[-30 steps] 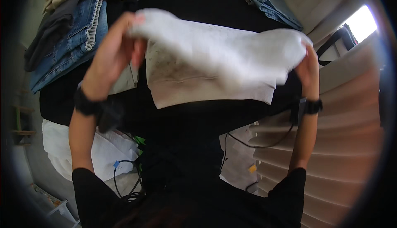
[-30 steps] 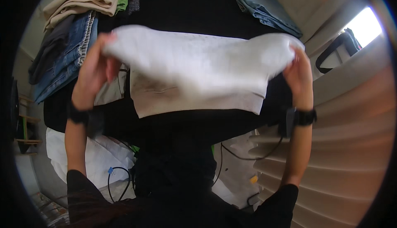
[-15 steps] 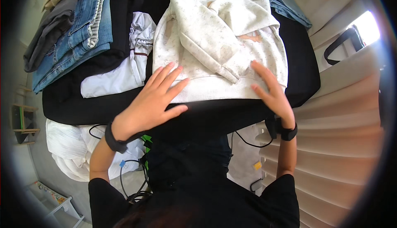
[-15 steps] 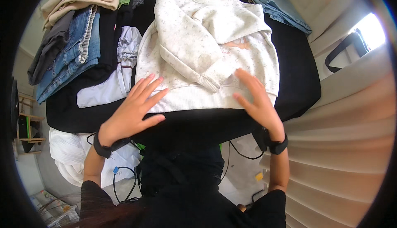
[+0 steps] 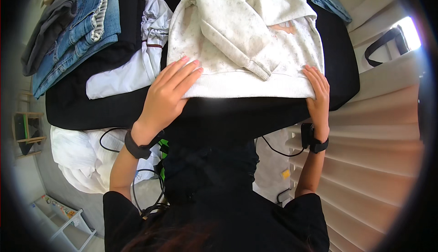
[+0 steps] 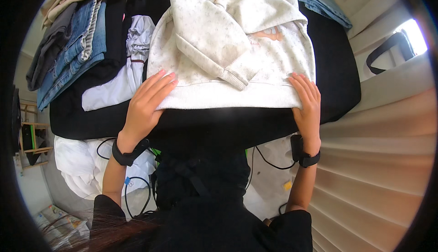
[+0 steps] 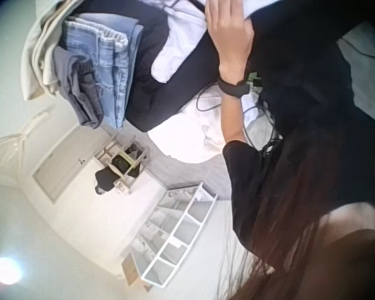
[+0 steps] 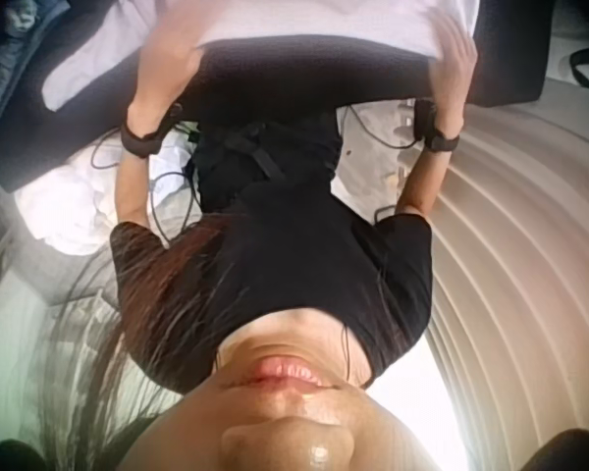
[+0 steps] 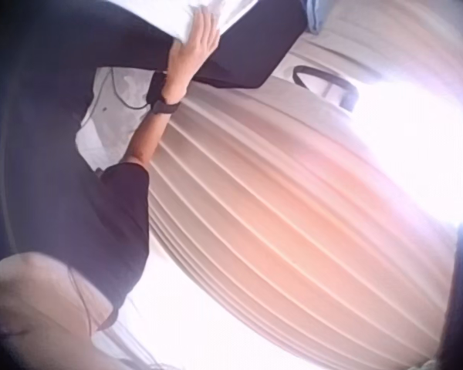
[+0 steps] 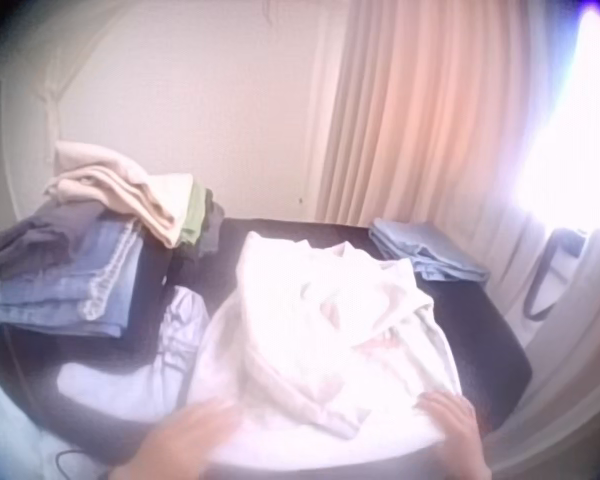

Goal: Folding various items of clothing such as pants and sweaters on a black surface.

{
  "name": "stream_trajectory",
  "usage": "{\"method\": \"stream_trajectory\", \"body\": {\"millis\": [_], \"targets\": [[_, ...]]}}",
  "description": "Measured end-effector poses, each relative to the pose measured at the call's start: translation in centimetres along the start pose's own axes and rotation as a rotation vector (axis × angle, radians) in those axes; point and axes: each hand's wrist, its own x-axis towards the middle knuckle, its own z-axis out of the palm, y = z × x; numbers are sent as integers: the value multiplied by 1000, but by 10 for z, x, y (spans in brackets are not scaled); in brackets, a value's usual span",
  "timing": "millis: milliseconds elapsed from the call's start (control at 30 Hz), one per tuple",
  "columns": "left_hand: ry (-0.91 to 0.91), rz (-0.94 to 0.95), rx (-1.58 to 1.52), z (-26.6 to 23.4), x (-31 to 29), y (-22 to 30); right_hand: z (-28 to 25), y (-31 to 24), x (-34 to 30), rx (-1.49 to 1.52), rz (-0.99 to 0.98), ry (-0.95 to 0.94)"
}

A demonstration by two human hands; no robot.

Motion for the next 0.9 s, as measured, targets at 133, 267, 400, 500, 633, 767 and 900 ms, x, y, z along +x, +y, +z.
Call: {"method": "stream_trajectory", "body": {"millis": [133, 267, 400, 500, 633, 767, 900], "targets": [[50, -82, -239, -4, 3, -2, 6, 8, -5, 178, 53, 149], [143, -184, 8, -4, 3, 11, 8, 10, -10, 164, 176, 311], [160, -471, 229, -16, 0, 18, 2, 19, -17, -41, 329, 423], [70, -530, 279, -31, -1, 16, -9, 27, -22, -139, 321, 525], [195, -451, 168, -63, -6, 21, -36, 34, -28, -188, 337, 582], [43, -317, 60, -86, -28, 48, -55, 36, -45, -195, 266, 636], [-306, -151, 96, -69, -50, 55, -50, 44, -66, -17, 234, 246]]}}
